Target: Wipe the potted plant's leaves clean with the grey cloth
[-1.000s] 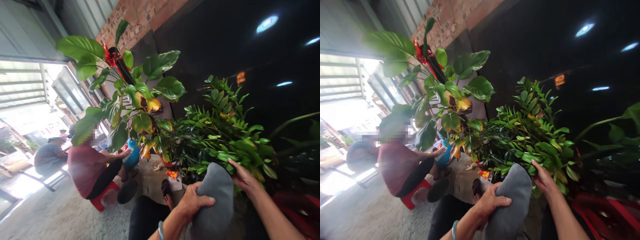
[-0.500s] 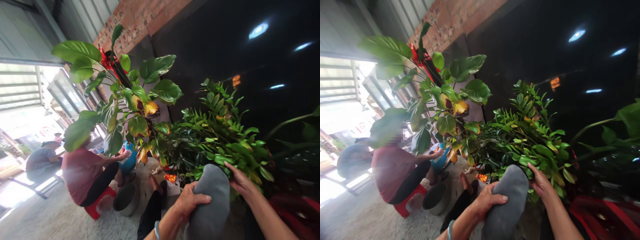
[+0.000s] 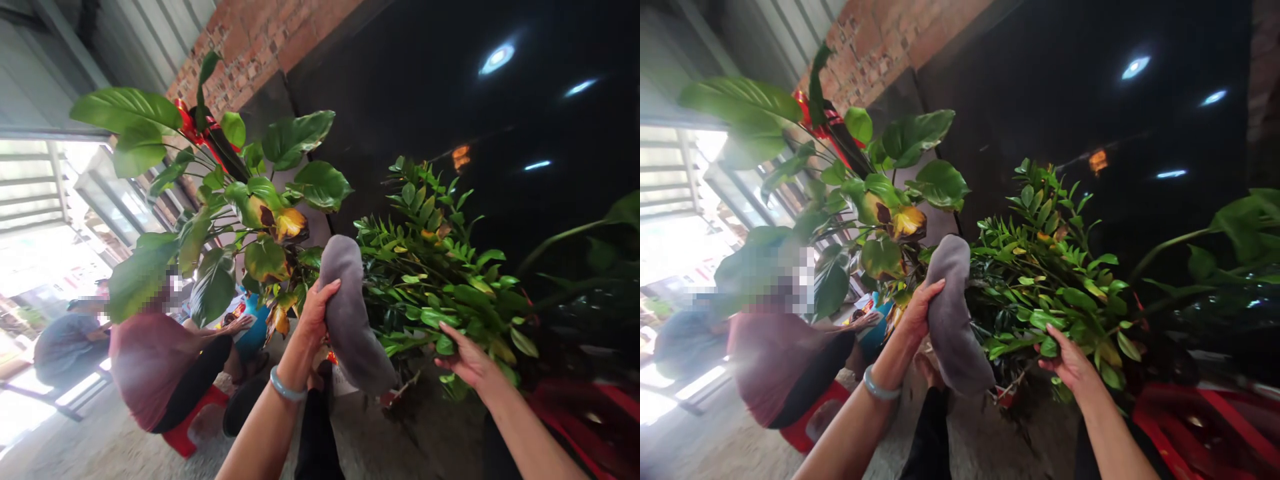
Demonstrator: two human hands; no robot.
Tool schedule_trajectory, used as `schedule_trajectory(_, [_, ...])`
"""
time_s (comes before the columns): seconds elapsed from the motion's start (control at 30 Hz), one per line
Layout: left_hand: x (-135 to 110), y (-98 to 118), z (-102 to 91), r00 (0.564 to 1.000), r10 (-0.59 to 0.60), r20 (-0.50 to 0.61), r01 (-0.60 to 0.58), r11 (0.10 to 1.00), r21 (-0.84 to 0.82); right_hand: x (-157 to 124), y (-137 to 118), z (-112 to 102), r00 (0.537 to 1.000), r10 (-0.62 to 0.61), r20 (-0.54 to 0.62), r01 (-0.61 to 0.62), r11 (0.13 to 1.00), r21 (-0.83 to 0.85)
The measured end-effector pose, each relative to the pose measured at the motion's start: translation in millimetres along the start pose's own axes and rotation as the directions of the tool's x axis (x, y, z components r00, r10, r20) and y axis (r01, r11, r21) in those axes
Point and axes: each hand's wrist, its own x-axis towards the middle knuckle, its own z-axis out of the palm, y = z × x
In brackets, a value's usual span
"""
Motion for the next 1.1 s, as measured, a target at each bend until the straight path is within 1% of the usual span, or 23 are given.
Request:
schedule_trajectory(0.03, [0.7, -7.4, -1.5, 1.000, -0.021, -0.020, 0.021, 1.000, -0.005, 0.4, 0.4, 0.2, 1.000, -0.002, 0.001, 0.002, 1.000, 0.001])
schedule_trajectory(0.1, [-7.3, -31.5, -8.3, 0.986, -0.166, -0.018, 0.166, 0.985, 0.041, 0.5, 1.2, 0.0, 1.000, -0.007, -0.001, 0.007, 1.000, 0.001])
schedule_trajectory(0.13, [-15.1, -44.1, -13.1, 0.963, -0.270, 0.004, 0.269, 0.958, 0.098, 0.2, 1.5, -0.5, 1.000, -0.007, -0.005, 0.007, 1.000, 0.000])
schedule_trajectory(0.2, [-32.9, -58.9, -22.5, 0.887, -0.454, 0.089, 0.421, 0.871, 0.254, -0.9, 1.6, -1.6, 1.000, -0.001, -0.014, 0.001, 1.000, -0.005])
schedule_trajectory(0.27, [-44.4, -51.9, -27.4, 0.828, -0.523, 0.200, 0.427, 0.821, 0.379, -2.1, 0.8, -2.9, 1.000, 0.007, -0.021, -0.008, 1.000, -0.009])
schedule_trajectory(0.3, [-45.0, -40.7, -26.9, 0.825, -0.507, 0.250, 0.388, 0.829, 0.402, -2.4, 0.1, -3.4, 1.000, 0.010, -0.021, -0.010, 1.000, -0.008])
schedule_trajectory(0.33, [-41.8, -26.8, -24.3, 0.840, -0.458, 0.292, 0.331, 0.858, 0.393, -2.4, -0.6, -3.9, 1.000, 0.011, -0.020, -0.011, 1.000, -0.006])
schedule_trajectory(0.37, [-35.1, -12.7, -19.8, 0.872, -0.378, 0.310, 0.262, 0.897, 0.357, -2.1, -1.2, -4.2, 1.000, 0.010, -0.017, -0.010, 1.000, -0.002])
schedule_trajectory(0.43, [-16.1, 6.3, -7.6, 0.943, -0.175, 0.282, 0.105, 0.964, 0.246, -1.0, -1.9, -4.5, 1.000, 0.011, -0.010, -0.011, 1.000, 0.003])
schedule_trajectory(0.5, [0.0, 3.0, 3.5, 0.985, -0.037, 0.170, 0.013, 0.990, 0.141, 0.2, -1.4, -4.2, 1.000, 0.015, -0.002, -0.015, 1.000, 0.001])
schedule_trajectory(0.57, [2.7, -20.3, 8.6, 0.996, -0.072, 0.057, 0.064, 0.990, 0.129, 0.8, 0.2, -3.6, 1.000, 0.023, 0.004, -0.023, 1.000, -0.008])
schedule_trajectory(0.6, [-1.8, -34.5, 8.4, 0.988, -0.155, 0.020, 0.149, 0.973, 0.179, 0.7, 1.1, -3.2, 1.000, 0.029, 0.004, -0.028, 0.999, -0.015])
schedule_trajectory(0.63, [-9.1, -46.9, 6.6, 0.963, -0.264, 0.052, 0.241, 0.931, 0.275, 0.3, 1.8, -2.8, 0.999, 0.035, 0.001, -0.035, 0.999, -0.021])
schedule_trajectory(0.67, [-17.6, -55.2, 3.8, 0.920, -0.373, 0.123, 0.300, 0.869, 0.393, -0.3, 2.3, -2.4, 0.999, 0.042, -0.003, -0.042, 0.999, -0.028])
schedule_trajectory(0.73, [-31.5, -54.5, -1.8, 0.873, -0.444, 0.203, 0.306, 0.821, 0.481, -1.9, 2.3, -1.3, 0.999, 0.051, -0.018, -0.051, 0.998, -0.035])
schedule_trajectory(0.77, [-33.9, -46.2, -3.0, 0.861, -0.439, 0.258, 0.269, 0.823, 0.501, -2.8, 1.9, -0.7, 0.998, 0.052, -0.027, -0.053, 0.998, -0.036])
schedule_trajectory(0.83, [-27.4, -22.3, -0.2, 0.889, -0.327, 0.322, 0.171, 0.886, 0.430, -4.4, 0.7, 0.6, 0.998, 0.049, -0.041, -0.051, 0.998, -0.032])
schedule_trajectory(0.87, [-20.0, -11.9, 3.7, 0.914, -0.254, 0.317, 0.132, 0.924, 0.359, -5.1, 0.1, 1.4, 0.998, 0.047, -0.045, -0.048, 0.998, -0.029])
schedule_trajectory(0.93, [-5.0, -4.2, 13.9, 0.968, -0.112, 0.225, 0.072, 0.981, 0.180, -5.8, -0.4, 2.8, 0.998, 0.043, -0.042, -0.044, 0.999, -0.025])
schedule_trajectory(0.97, [-0.8, -8.8, 18.8, 0.985, -0.080, 0.155, 0.063, 0.992, 0.108, -6.0, -0.3, 3.3, 0.998, 0.042, -0.037, -0.043, 0.999, -0.024])
schedule_trajectory(1.03, [-4.0, -31.7, 24.0, 0.989, -0.125, 0.077, 0.119, 0.990, 0.077, -5.6, 0.3, 3.6, 0.999, 0.044, -0.028, -0.045, 0.999, -0.024])
schedule_trajectory(1.07, [-11.3, -46.4, 23.3, 0.979, -0.187, 0.082, 0.175, 0.976, 0.130, -5.2, 0.6, 3.3, 0.998, 0.049, -0.025, -0.050, 0.998, -0.025])
schedule_trajectory(1.1, [-21.0, -60.4, 20.1, 0.942, -0.292, 0.163, 0.246, 0.935, 0.254, -4.7, 0.8, 2.6, 0.998, 0.056, -0.023, -0.057, 0.998, -0.028])
